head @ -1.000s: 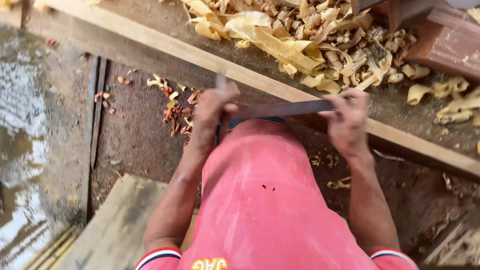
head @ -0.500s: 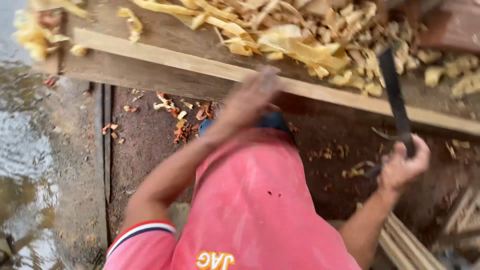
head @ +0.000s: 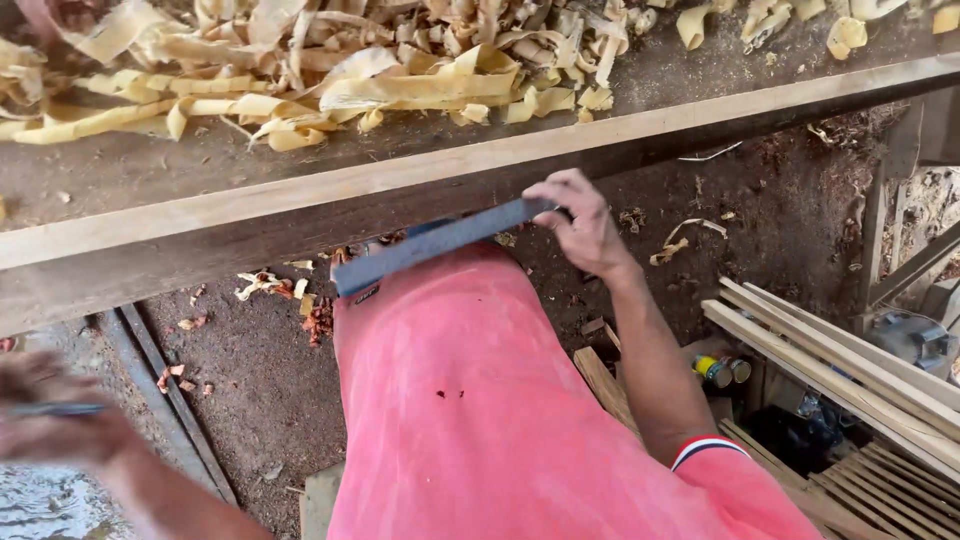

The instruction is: The person measures and marks a long wooden plank using a metal ruler and a black marker. They repeatedly position the ruler along the plank's length and draw lines to indicate measurements.

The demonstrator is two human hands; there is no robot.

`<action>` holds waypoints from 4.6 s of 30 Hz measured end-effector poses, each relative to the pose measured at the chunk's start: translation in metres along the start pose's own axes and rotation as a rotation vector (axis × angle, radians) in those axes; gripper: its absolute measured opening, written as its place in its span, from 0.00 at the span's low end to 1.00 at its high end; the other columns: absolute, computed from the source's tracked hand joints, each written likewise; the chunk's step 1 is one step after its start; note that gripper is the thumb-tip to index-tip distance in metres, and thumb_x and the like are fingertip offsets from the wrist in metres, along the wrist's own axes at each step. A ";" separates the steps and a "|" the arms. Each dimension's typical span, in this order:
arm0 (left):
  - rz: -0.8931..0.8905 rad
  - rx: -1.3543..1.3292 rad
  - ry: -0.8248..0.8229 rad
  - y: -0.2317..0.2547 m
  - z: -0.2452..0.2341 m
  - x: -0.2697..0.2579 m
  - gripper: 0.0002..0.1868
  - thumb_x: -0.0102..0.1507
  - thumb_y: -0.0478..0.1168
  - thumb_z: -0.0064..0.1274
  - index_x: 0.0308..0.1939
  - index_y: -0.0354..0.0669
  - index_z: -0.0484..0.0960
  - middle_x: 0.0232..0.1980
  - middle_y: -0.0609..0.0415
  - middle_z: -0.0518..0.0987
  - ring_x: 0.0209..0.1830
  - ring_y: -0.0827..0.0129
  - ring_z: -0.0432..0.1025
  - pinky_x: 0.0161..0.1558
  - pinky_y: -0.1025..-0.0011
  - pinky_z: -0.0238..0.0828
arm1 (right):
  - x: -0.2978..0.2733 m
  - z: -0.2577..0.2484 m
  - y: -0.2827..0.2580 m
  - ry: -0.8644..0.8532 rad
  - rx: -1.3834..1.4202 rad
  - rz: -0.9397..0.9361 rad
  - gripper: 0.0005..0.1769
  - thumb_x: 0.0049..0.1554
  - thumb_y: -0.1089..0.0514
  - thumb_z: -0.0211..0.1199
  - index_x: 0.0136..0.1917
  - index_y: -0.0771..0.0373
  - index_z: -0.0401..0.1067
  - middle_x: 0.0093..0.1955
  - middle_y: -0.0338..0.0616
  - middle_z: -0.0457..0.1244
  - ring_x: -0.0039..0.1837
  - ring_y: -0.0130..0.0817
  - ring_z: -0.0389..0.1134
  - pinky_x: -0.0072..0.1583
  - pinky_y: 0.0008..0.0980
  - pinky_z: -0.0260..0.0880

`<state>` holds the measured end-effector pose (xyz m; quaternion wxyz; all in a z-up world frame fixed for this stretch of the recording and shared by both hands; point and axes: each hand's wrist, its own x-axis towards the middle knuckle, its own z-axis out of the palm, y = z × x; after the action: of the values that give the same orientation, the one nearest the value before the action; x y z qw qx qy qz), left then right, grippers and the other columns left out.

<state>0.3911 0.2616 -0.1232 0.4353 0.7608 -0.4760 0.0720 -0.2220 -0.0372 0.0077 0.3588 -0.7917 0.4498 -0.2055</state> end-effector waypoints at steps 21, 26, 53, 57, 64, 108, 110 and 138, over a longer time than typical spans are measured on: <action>-0.182 -0.393 -0.234 0.265 0.137 0.025 0.25 0.87 0.45 0.42 0.51 0.20 0.79 0.34 0.34 0.82 0.31 0.53 0.81 0.25 0.70 0.75 | -0.053 -0.051 0.108 0.010 0.024 0.251 0.56 0.67 0.34 0.60 0.88 0.42 0.23 0.77 0.58 0.58 0.60 0.38 0.64 0.62 0.48 0.75; -0.221 -0.448 -0.234 0.280 0.140 0.025 0.22 0.85 0.42 0.41 0.48 0.21 0.79 0.32 0.37 0.81 0.22 0.61 0.75 0.24 0.71 0.72 | -0.048 -0.052 0.121 0.015 0.024 0.275 0.58 0.66 0.57 0.69 0.89 0.48 0.27 0.86 0.53 0.51 0.67 0.42 0.65 0.69 0.44 0.69; -0.459 -0.461 0.027 0.232 0.095 0.018 0.17 0.74 0.49 0.52 0.40 0.39 0.87 0.22 0.49 0.83 0.14 0.71 0.74 0.20 0.78 0.72 | 0.021 0.031 0.022 -0.238 -0.022 -0.030 0.44 0.62 0.50 0.66 0.87 0.61 0.58 0.54 0.53 0.59 0.55 0.50 0.63 0.62 0.48 0.64; -0.484 -0.495 0.031 0.222 0.089 0.020 0.19 0.75 0.49 0.48 0.42 0.39 0.86 0.23 0.50 0.83 0.16 0.72 0.75 0.21 0.79 0.72 | 0.027 0.036 0.004 -0.224 -0.002 0.015 0.42 0.62 0.51 0.66 0.86 0.59 0.59 0.54 0.49 0.57 0.55 0.45 0.61 0.62 0.44 0.62; -0.465 -0.582 0.029 0.209 0.093 0.023 0.20 0.76 0.49 0.49 0.40 0.38 0.86 0.23 0.45 0.82 0.16 0.68 0.75 0.20 0.76 0.71 | 0.033 0.034 -0.004 -0.068 -0.014 0.053 0.24 0.65 0.45 0.64 0.71 0.54 0.74 0.56 0.43 0.59 0.58 0.43 0.63 0.68 0.44 0.62; -0.525 -0.049 0.269 0.028 0.041 0.163 0.14 0.76 0.45 0.46 0.51 0.38 0.79 0.51 0.44 0.80 0.52 0.56 0.79 0.55 0.63 0.88 | 0.017 -0.048 0.068 -0.116 -0.468 0.191 0.38 0.82 0.37 0.55 0.78 0.77 0.81 0.65 0.69 0.62 0.65 0.63 0.65 0.61 0.57 0.68; -0.407 -0.015 0.206 0.005 0.042 0.183 0.17 0.77 0.51 0.44 0.48 0.42 0.80 0.50 0.46 0.82 0.50 0.60 0.81 0.52 0.64 0.91 | 0.015 -0.045 0.056 -0.087 -0.369 0.243 0.30 0.85 0.47 0.62 0.76 0.82 0.79 0.70 0.69 0.60 0.65 0.63 0.66 0.60 0.55 0.69; -0.204 -0.230 0.101 -0.049 0.075 0.169 0.23 0.82 0.41 0.42 0.49 0.19 0.82 0.45 0.27 0.86 0.30 0.49 0.74 0.31 0.58 0.74 | 0.044 -0.017 0.017 0.040 -0.151 0.705 0.39 0.62 0.21 0.51 0.70 0.51 0.65 0.64 0.53 0.47 0.61 0.48 0.61 0.54 0.45 0.79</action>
<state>0.4973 0.1035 -0.1090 0.5481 0.7455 -0.3789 0.0108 -0.2201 -0.0873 0.0062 0.3394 -0.6080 0.7160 -0.0508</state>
